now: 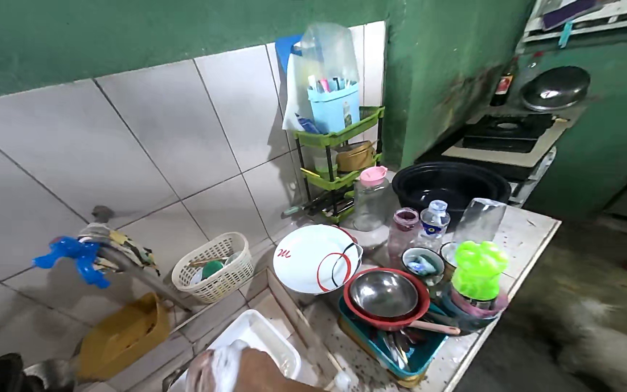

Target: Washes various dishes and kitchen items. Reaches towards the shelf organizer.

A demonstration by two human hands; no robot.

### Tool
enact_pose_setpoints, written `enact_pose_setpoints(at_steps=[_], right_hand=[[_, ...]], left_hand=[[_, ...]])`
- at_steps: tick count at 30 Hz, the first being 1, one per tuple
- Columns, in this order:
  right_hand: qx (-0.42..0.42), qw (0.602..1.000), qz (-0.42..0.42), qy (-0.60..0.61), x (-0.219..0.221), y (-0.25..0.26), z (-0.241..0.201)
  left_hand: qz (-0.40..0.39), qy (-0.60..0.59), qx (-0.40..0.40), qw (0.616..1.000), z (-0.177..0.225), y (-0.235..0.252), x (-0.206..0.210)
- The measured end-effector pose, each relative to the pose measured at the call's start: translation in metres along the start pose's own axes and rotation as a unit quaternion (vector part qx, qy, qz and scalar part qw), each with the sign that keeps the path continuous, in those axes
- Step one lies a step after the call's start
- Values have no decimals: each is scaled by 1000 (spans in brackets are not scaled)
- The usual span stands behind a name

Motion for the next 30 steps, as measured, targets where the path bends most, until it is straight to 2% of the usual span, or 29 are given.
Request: enact_pose_setpoints(at_steps=[2,4,5,7,10,12,14,15,17,19,21,22,23,24,26,28,30], right_hand=[[-27,992,29,117,-5,5,8],[-31,989,40,141,-10,3,10],[-39,989,55,129,-12,-1,9],[-70,994,69,49,-13,-7,7],[-157,972,0,-176,-18,-10,6],[-162,955,-21,-247,-22,-7,6],[-139,956,36,-254,-18,-3,14],[-100,967,46,-228,-18,-4,17],[2,996,5,-94,-25,-9,21],[-8,999,-15,29,-33,-11,27],[-4,995,-92,24,-41,-5,42],[30,990,-138,14,-46,-4,54],[56,987,-148,27,-52,-7,67],[79,986,-129,67,-59,-16,78],[123,974,-34,189,-76,-47,91],[119,944,76,298,-90,-76,103],[78,882,157,437,-96,-109,123]], left_hand=[[-9,45,90,995,23,-1,8],[0,-4,112,994,24,-1,13],[3,-43,94,995,23,1,15],[-7,-157,-6,988,24,5,18],[-51,-307,-207,928,19,6,26],[-69,-349,-242,903,11,4,33],[-26,-267,-195,944,18,3,37],[-12,-185,-151,971,23,3,38],[-17,-40,-68,997,30,6,43],[-13,61,7,998,31,3,51],[-21,80,51,995,37,-3,61],[-31,54,75,995,37,-5,66],[-40,6,87,995,34,-3,71],[-48,-56,79,994,28,2,76],[-54,-158,47,985,17,13,86],[-52,-161,0,986,30,20,104],[-108,-100,-2,989,57,24,131]])
Point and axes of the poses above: each hand's wrist, its own y-axis towards the middle knuckle, its own x-axis out of the palm, z = x × y, the point moved 5 cm from there along y, towards the middle knuckle, and after that the axes turned 5 degrees about -z, right-handed, at the moved point
